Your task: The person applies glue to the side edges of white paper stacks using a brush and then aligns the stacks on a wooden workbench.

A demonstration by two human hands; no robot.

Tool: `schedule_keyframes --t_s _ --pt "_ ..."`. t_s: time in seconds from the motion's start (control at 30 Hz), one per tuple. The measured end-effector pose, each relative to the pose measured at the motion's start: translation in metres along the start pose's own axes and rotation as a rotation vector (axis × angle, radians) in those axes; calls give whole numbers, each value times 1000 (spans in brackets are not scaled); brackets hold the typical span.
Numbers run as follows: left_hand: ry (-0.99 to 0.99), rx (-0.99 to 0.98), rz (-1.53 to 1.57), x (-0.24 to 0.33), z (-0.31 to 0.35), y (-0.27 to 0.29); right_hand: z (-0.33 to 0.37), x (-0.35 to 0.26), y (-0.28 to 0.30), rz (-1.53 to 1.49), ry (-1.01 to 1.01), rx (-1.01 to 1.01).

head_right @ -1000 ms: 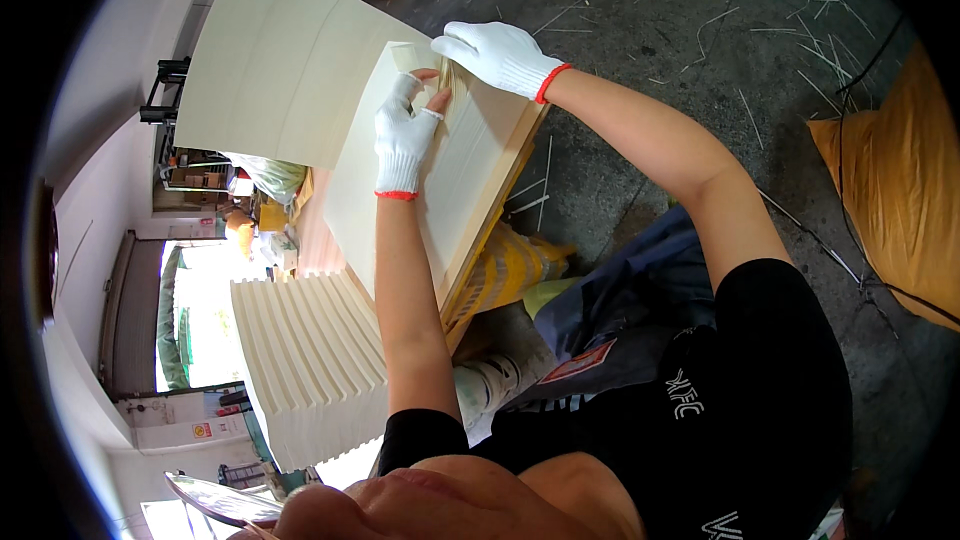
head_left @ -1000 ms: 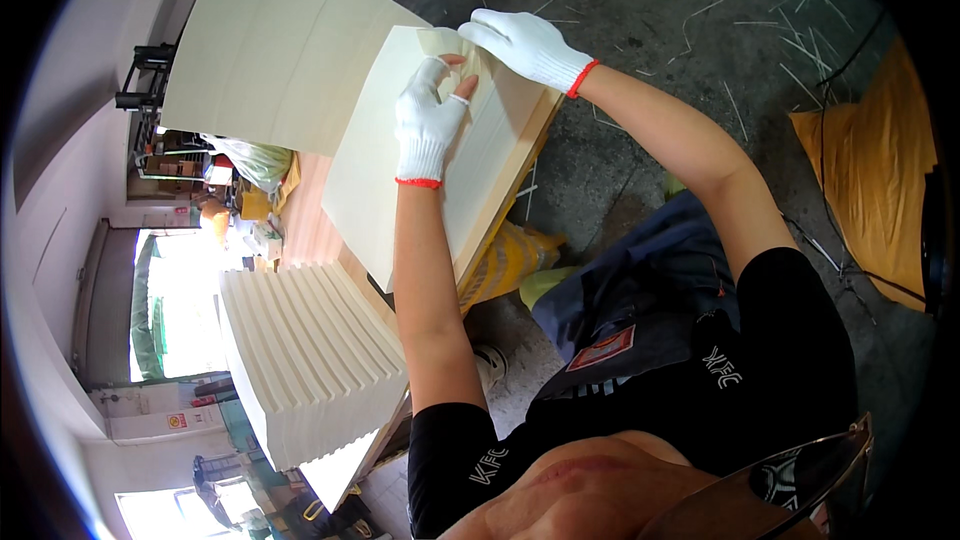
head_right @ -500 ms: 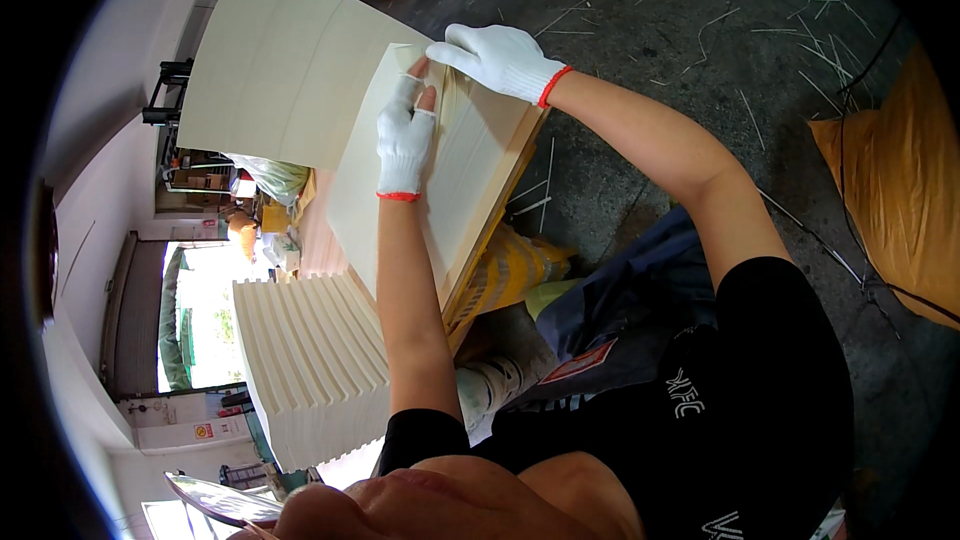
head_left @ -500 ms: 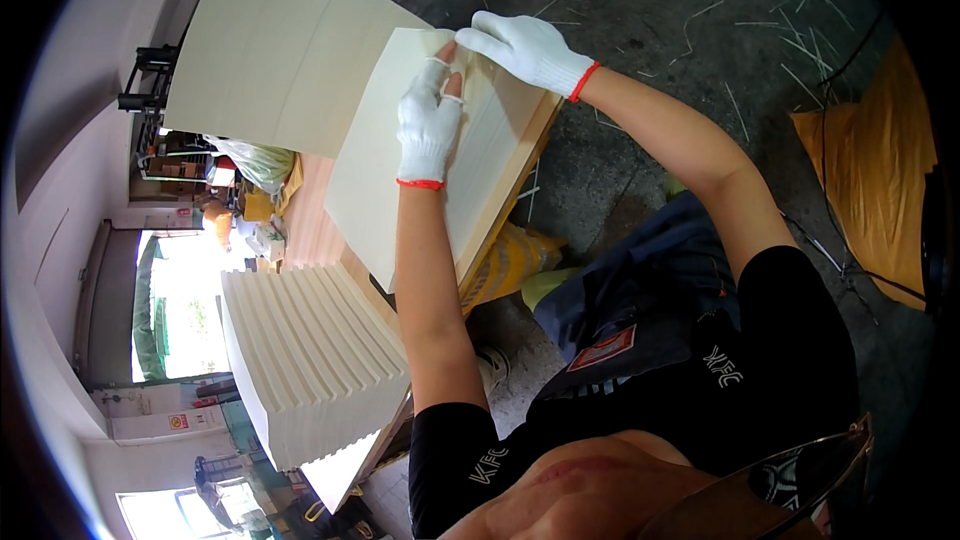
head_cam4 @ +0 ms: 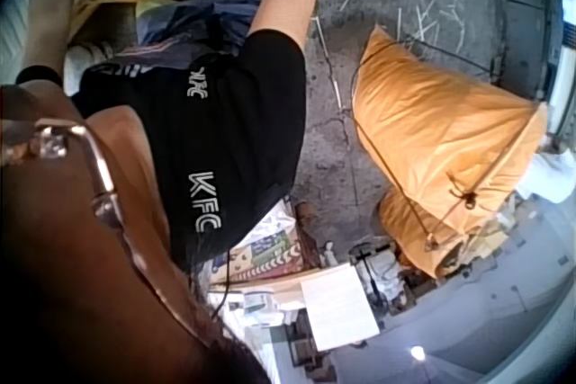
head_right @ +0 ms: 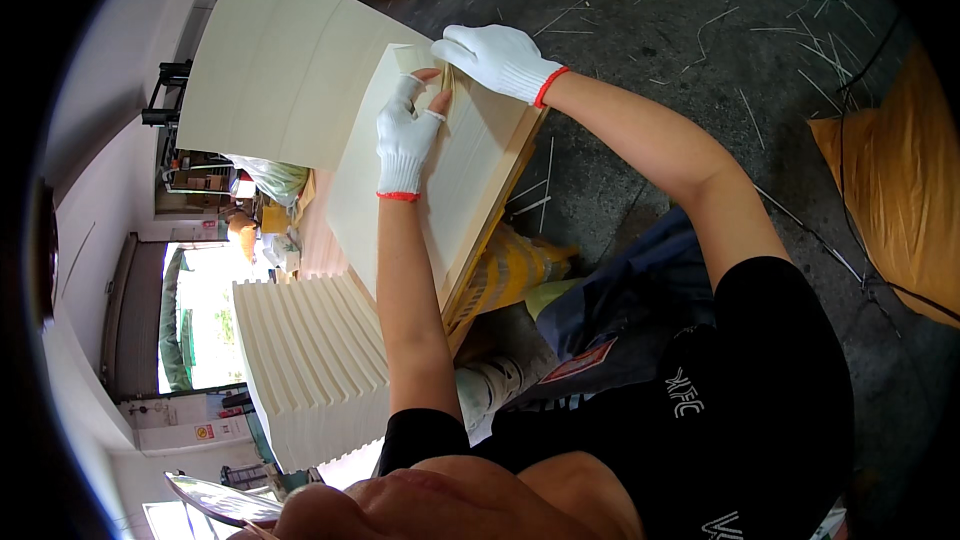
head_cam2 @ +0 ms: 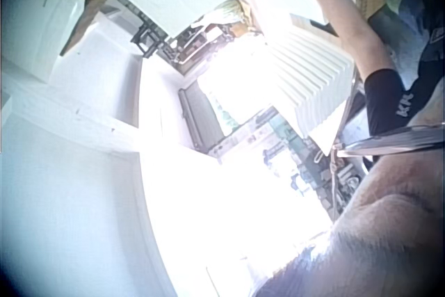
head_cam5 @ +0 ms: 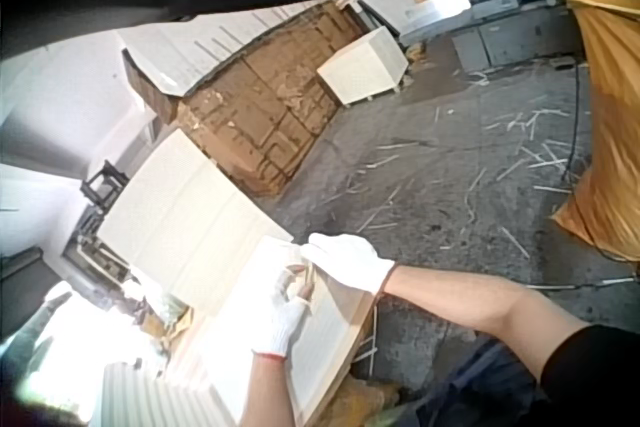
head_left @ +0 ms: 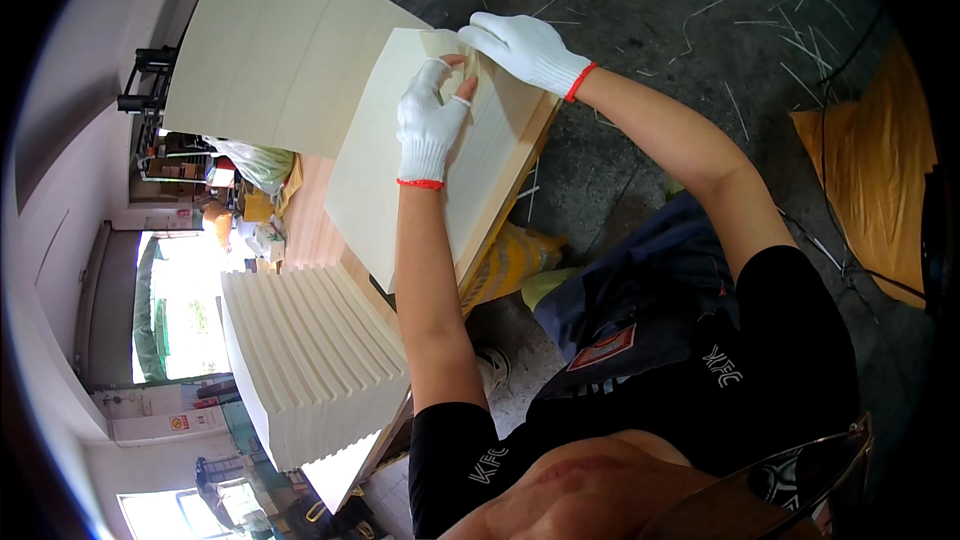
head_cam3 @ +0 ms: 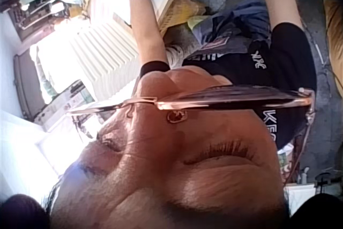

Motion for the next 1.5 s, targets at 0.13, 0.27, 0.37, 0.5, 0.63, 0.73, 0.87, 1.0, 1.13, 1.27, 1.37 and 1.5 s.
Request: schedule_keyframes --t_s 0.13,0.27,0.37,0.5,0.63,0.73,0.87,1.0,1.13,1.27,1.37,1.5 --pt "-37 64 5 7 3 5 3 -6 5 -23 -5 13" --pt "-62 63 51 13 5 6 2 0 1 25 -15 -3" --pt "-16 -17 43 1 1 1 2 1 1 7 6 26" --pt "-54 16 -56 8 2 1 2 0 0 8 -5 18" --pt "-46 21 -41 4 1 2 2 -2 1 4 -13 7" --pt "-39 13 -45 8 0 0 2 2 2 29 18 43" --pt "-185 34 -69 8 3 2 5 -21 24 219 90 76" --pt "-146 154 -44 13 11 12 33 -71 7 386 480 -34" --pt "-8 73 -287 16 15 11 52 -69 -25 366 495 -201" --pt "64 73 -442 17 38 11 55 -62 -25 441 546 -140" --pt "244 12 -699 -21 51 17 55 -74 -27 408 593 -99" --pt "209 57 -733 -27 42 51 48 -65 -34 394 536 -208"
Point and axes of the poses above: each hand's wrist, its own z-axis away from the middle knuckle, its own y-axis out of the back of the hand, x = y × z, the point moved 10 cm from there along -z, towards the middle knuckle, and after that the axes turned 4 degrees about -x, right-handed, at the moved point
